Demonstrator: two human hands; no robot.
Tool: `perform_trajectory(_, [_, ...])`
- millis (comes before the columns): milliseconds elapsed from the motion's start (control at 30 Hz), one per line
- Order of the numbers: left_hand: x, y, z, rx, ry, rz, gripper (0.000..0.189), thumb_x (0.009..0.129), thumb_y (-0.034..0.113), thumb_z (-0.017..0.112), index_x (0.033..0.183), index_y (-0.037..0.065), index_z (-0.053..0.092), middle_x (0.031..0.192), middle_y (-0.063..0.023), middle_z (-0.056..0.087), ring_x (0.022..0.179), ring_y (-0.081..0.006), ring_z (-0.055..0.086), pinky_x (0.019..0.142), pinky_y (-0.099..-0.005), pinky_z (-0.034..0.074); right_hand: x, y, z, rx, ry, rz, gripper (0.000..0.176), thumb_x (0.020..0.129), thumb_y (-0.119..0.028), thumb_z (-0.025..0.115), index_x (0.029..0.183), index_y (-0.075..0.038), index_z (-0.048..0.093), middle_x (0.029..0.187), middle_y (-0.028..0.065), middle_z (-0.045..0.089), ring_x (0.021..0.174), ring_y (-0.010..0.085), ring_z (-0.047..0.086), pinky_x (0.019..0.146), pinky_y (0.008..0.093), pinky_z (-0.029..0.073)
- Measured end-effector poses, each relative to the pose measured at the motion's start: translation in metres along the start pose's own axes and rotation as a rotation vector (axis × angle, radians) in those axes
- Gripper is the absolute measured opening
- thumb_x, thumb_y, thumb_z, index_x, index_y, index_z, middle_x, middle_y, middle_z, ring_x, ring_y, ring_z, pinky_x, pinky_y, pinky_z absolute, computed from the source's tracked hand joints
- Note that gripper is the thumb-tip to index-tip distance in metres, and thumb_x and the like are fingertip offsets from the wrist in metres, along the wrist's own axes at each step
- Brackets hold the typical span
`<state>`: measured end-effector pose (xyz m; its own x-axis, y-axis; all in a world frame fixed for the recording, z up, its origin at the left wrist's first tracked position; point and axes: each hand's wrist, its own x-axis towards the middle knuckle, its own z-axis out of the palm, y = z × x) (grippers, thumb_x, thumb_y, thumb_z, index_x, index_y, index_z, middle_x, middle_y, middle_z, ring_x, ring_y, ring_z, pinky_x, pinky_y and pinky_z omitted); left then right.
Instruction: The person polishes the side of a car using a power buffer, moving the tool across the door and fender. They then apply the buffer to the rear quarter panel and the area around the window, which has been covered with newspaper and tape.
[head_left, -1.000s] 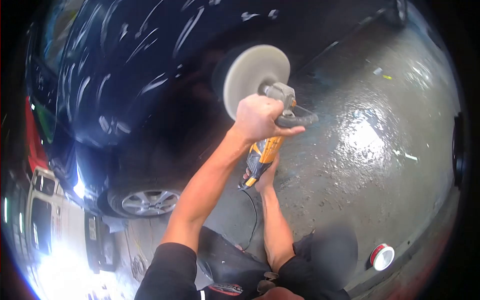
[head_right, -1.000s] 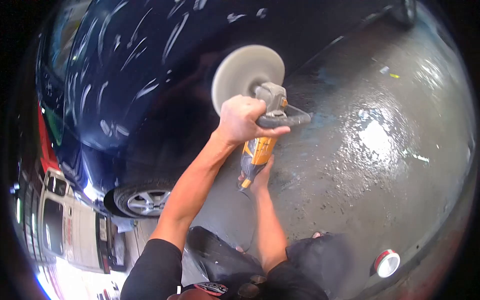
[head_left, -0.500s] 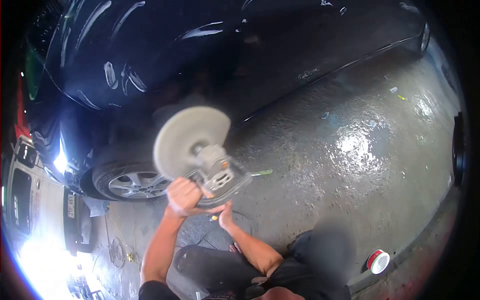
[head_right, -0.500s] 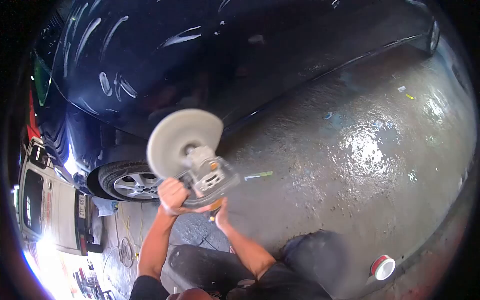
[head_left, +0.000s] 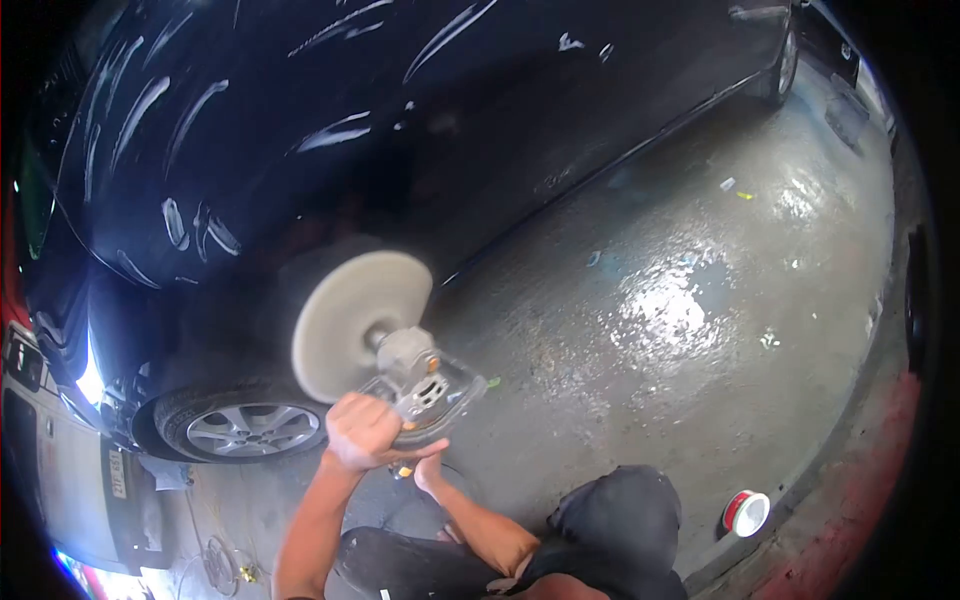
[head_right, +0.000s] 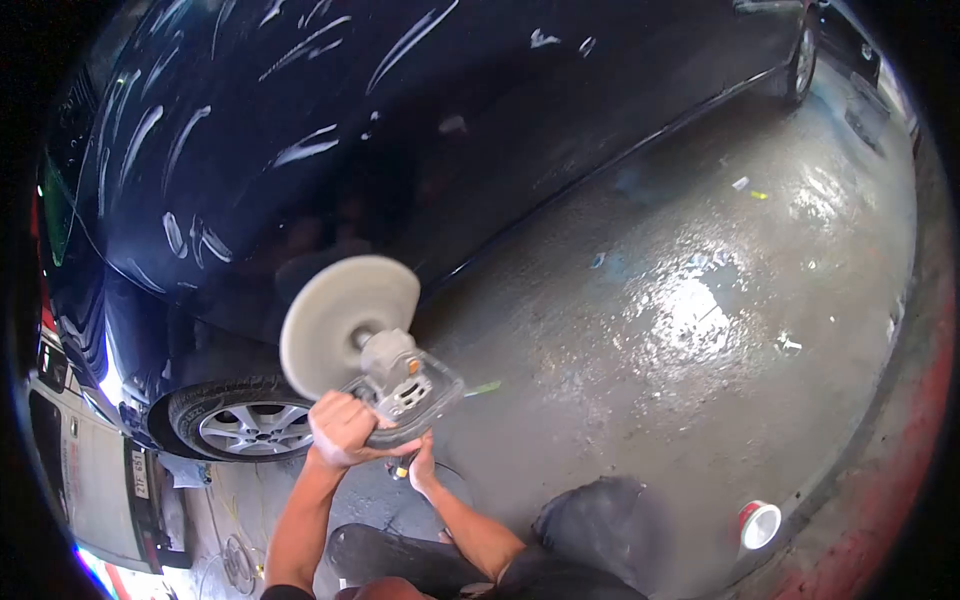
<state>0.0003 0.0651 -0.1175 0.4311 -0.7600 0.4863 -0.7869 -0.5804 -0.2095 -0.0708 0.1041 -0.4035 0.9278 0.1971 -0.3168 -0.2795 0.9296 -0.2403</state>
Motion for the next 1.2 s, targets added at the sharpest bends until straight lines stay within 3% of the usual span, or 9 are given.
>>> perform_trajectory(367, [0.274, 0.035, 0.114, -0.211, 0.252, 0.139, 0.065, 0.073, 0.066, 0.079, 0.054, 0.011, 0.052, 0.053, -0.0056, 0.053, 0.049, -0.0246, 0.058, 0.052, -0.0364, 0.049, 0.029, -0.33, 0.016, -0.097, 0.09, -0.275, 0.084, 0.092, -0.086, 0.02, 0.104, -0.012, 0.058, 0.068, 0.0036, 0.058, 0.051, 0.0209, 0.056, 0.046, 0.0376, 0.046])
perform_trajectory(533, [0.326, 0.037, 0.103, -0.31, 0.416, 0.137, 0.066, 0.073, 0.067, 0.079, 0.054, 0.011, 0.049, 0.054, -0.0065, 0.054, 0.049, -0.0259, 0.06, 0.051, -0.0369, 0.048, 0.016, -0.391, 0.048, -0.163, 0.311, -0.348, 0.08, 0.095, -0.082, 0.019, 0.116, -0.012, 0.055, 0.078, 0.0044, 0.06, 0.058, 0.0203, 0.057, 0.051, 0.0379, 0.048])
perform_trajectory(567, [0.321, 0.03, 0.096, -0.33, 0.464, 0.133, 0.067, 0.073, 0.067, 0.079, 0.054, 0.011, 0.047, 0.054, -0.0063, 0.054, 0.049, -0.0258, 0.059, 0.051, -0.0367, 0.048, 0.016, -0.391, 0.053, -0.173, 0.323, -0.33, 0.08, 0.097, -0.08, 0.019, 0.122, -0.012, 0.053, 0.083, 0.0049, 0.062, 0.063, 0.0199, 0.059, 0.053, 0.038, 0.051])
perform_trajectory(667, [0.282, 0.016, 0.065, -0.263, 0.546, 0.107, 0.068, 0.072, 0.067, 0.081, 0.055, 0.012, 0.045, 0.053, -0.005, 0.05, 0.048, -0.0245, 0.055, 0.052, -0.0353, 0.045, 0.016, -0.375, 0.068, -0.228, 0.269, -0.398, 0.078, 0.094, -0.082, 0.022, 0.102, -0.013, 0.057, 0.066, 0.0038, 0.056, 0.048, 0.0211, 0.052, 0.045, 0.0388, 0.048])
perform_trajectory(833, [0.156, -0.013, -0.002, -0.196, 0.519, 0.007, 0.059, 0.068, 0.06, 0.088, 0.061, 0.013, 0.052, 0.058, -0.0001, 0.048, 0.051, -0.0199, 0.051, 0.052, -0.032, 0.041, 0.017, -0.302, 0.05, -0.459, 0.18, -0.416, 0.077, 0.101, -0.074, 0.022, 0.134, -0.012, 0.051, 0.115, 0.0087, 0.063, 0.094, 0.0235, 0.065, 0.065, 0.0426, 0.056])
perform_trajectory(900, [0.101, -0.026, -0.023, -0.195, 0.561, 0.02, 0.052, 0.058, 0.05, 0.092, 0.063, 0.013, 0.056, 0.059, -0.0004, 0.048, 0.051, -0.0186, 0.051, 0.05, -0.0328, 0.039, 0.029, -0.257, 0.042, -0.55, 0.13, -0.582, 0.067, 0.106, -0.064, 0.026, 0.124, -0.007, 0.055, 0.111, 0.0083, 0.063, 0.095, 0.022, 0.064, 0.074, 0.0404, 0.055])
perform_trajectory(1000, [0.014, -0.039, -0.043, -0.181, 0.583, -0.107, 0.06, 0.069, 0.058, 0.087, 0.062, 0.012, 0.049, 0.058, -0.0012, 0.042, 0.051, -0.0214, 0.048, 0.051, -0.0342, 0.037, 0.025, -0.208, 0.049, -0.762, -0.025, -0.7, 0.057, 0.11, -0.051, 0.032, 0.1, -0.002, 0.06, 0.092, 0.0058, 0.063, 0.082, 0.0173, 0.057, 0.072, 0.0386, 0.048])
perform_trajectory(1133, [-0.045, -0.034, -0.078, -0.05, 0.794, -0.178, 0.059, 0.077, 0.056, 0.083, 0.064, 0.01, 0.05, 0.058, -0.0032, 0.046, 0.052, -0.0221, 0.051, 0.052, -0.0358, 0.042, 0.028, -0.158, 0.066, -0.858, -0.192, -0.617, 0.065, 0.108, -0.052, 0.035, 0.078, 0.001, 0.055, 0.07, 0.0044, 0.055, 0.071, 0.0148, 0.048, 0.064, 0.0392, 0.039])
perform_trajectory(1200, [-0.064, -0.036, -0.082, -0.017, 0.883, -0.203, 0.073, 0.076, 0.072, 0.076, 0.062, 0.009, 0.043, 0.057, -0.0004, 0.041, 0.048, -0.0206, 0.044, 0.049, -0.0332, 0.037, 0.029, -0.146, 0.068, -0.897, -0.231, -0.545, 0.067, 0.107, -0.055, 0.036, 0.079, 0.003, 0.056, 0.07, 0.0061, 0.055, 0.073, 0.0149, 0.05, 0.065, 0.0382, 0.041])
